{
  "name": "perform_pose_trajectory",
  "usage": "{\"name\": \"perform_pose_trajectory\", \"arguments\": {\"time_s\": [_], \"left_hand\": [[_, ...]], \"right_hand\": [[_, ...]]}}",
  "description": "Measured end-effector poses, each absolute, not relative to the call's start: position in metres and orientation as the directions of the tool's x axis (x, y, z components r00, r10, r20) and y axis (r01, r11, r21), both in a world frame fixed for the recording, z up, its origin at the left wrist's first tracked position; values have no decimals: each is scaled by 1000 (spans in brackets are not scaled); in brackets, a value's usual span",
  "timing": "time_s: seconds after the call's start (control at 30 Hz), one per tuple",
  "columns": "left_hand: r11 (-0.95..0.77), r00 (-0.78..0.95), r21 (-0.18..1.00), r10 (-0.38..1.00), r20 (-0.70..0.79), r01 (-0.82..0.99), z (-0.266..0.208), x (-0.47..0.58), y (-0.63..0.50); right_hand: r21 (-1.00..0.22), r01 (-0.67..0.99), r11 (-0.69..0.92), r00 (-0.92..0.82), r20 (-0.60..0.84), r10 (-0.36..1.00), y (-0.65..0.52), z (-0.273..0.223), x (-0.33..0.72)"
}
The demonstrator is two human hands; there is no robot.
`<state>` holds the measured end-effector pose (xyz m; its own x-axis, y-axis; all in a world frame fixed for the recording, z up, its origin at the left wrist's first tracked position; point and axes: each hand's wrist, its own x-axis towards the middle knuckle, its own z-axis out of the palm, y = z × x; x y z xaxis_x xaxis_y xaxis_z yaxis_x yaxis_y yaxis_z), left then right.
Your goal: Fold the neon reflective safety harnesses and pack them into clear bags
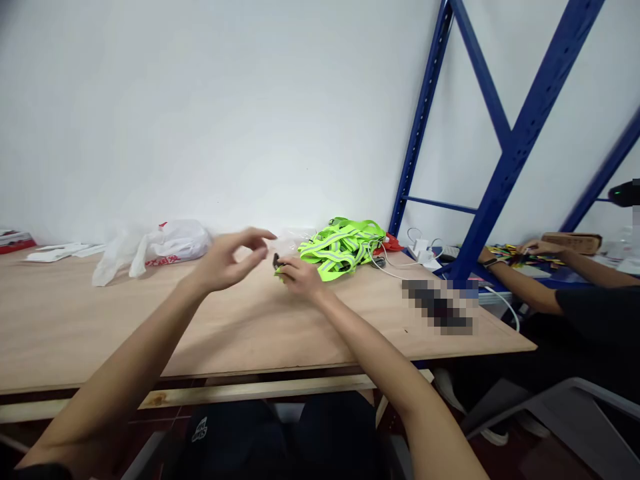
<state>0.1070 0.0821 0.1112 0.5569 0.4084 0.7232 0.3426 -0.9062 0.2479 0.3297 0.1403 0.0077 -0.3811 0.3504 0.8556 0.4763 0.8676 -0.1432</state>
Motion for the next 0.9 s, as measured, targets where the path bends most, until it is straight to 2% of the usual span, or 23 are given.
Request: {"name": "perform_pose_trajectory", "arguments": {"time_s": [0.03,0.13,0.23,0.33,0.4,0.5,0.6,0.67,0.73,0.8,0.9], "left_hand": [[-890,603,280,451,658,360,106,107,88],[-832,713,385,547,440,400,80,104,115],[-821,725,417,553,410,390,55,103,140],[-802,701,402,588,403,441,47,100,149],[-768,666,455,629,401,451,49,92,150],[-632,512,684,750,419,364,58,69,154],[-477,283,867,860,426,144,68,40,162],[-460,130,887,878,461,-41,74,21,168],[-466,1,872,882,471,-150,76,5,175],[-454,-93,872,891,445,-184,75,-9,183],[-426,-213,893,895,392,-144,68,-27,193]], "right_hand": [[-172,421,891,-384,856,346,138,8,318],[-304,352,885,-221,892,394,135,10,293],[-365,349,863,-124,895,428,136,11,284],[-368,383,847,-168,874,455,138,11,291],[-369,470,802,-170,854,492,142,12,306],[-415,567,712,-49,845,532,151,18,346],[-474,652,592,102,829,550,162,20,393],[-511,695,505,169,800,576,167,16,418],[-535,724,436,180,756,629,172,8,433],[-542,744,389,148,703,696,175,-1,439],[-539,775,330,113,632,767,179,-10,441]]}}
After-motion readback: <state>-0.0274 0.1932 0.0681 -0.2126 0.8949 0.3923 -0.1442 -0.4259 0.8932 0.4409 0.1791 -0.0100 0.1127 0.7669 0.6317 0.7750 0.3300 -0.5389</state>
